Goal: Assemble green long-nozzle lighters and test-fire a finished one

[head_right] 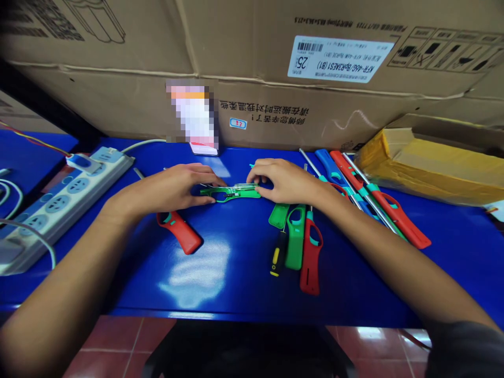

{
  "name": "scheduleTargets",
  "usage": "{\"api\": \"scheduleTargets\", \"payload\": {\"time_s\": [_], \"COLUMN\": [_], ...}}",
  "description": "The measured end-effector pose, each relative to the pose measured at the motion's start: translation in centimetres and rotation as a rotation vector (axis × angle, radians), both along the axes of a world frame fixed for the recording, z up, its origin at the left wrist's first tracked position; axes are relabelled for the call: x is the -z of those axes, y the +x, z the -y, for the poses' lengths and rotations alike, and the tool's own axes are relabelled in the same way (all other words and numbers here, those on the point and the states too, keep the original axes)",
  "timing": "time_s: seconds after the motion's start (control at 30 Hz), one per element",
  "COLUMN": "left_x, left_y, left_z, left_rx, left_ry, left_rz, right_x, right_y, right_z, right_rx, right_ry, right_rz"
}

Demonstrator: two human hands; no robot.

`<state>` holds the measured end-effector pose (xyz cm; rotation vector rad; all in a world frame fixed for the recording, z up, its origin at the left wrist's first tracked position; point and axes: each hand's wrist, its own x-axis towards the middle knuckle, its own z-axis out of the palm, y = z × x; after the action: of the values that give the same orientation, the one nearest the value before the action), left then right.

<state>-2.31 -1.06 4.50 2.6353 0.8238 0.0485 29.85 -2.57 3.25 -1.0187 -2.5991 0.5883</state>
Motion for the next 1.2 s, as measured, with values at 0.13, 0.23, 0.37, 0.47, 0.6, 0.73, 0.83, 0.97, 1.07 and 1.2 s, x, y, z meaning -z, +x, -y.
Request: {"api": "scheduleTargets", "payload": {"time_s": [0.13,0.23,0.37,0.47,0.6,0.73,0.83,0.97,1.07,1.2], "left_x": [0.2,0.2,0.3,0.3,0.1,0.0,0.1,0.2,0.1,0.0], "left_y": [0.0,0.0,-0.1,-0.1,0.1,0.2,0.1,0.0,0.0,0.1], "left_z": [0.0,-0.1,-0.1,-0.1,0.1,0.2,0.2,0.0,0.0,0.1], "left_rx": [0.001,0.0,0.003,0.004,-0.013,-0.006,0.007,0.008,0.002,-0.015], "left_ry": [0.003,0.003,0.002,-0.002,-0.01,0.004,0.019,0.01,-0.002,-0.001], "left_rz": [0.011,0.02,0.032,0.018,-0.008,-0.015,-0.004,0.011,-0.008,-0.028], "right_x": [-0.4,-0.6,-0.6,-0.5,-0.7,-0.8,-0.6,-0.2,0.0,0.3], "right_y": [0.1,0.2,0.2,0.0,-0.4,-0.7,-0.8,-0.9,-0.8,-0.8], "right_z": [0.2,0.2,0.1,0.3,0.8,1.1,1.0,0.9,0.6,0.3], "right_rx": [0.013,0.009,0.003,-0.015,-0.012,0.006,0.001,0.02,0.024,0.046], "right_ry": [0.049,0.067,0.045,0.021,0.051,0.081,0.069,0.034,0.009,-0.021], "right_rz": [0.018,0.027,0.055,0.081,0.134,0.147,0.133,0.088,0.059,0.035]}}
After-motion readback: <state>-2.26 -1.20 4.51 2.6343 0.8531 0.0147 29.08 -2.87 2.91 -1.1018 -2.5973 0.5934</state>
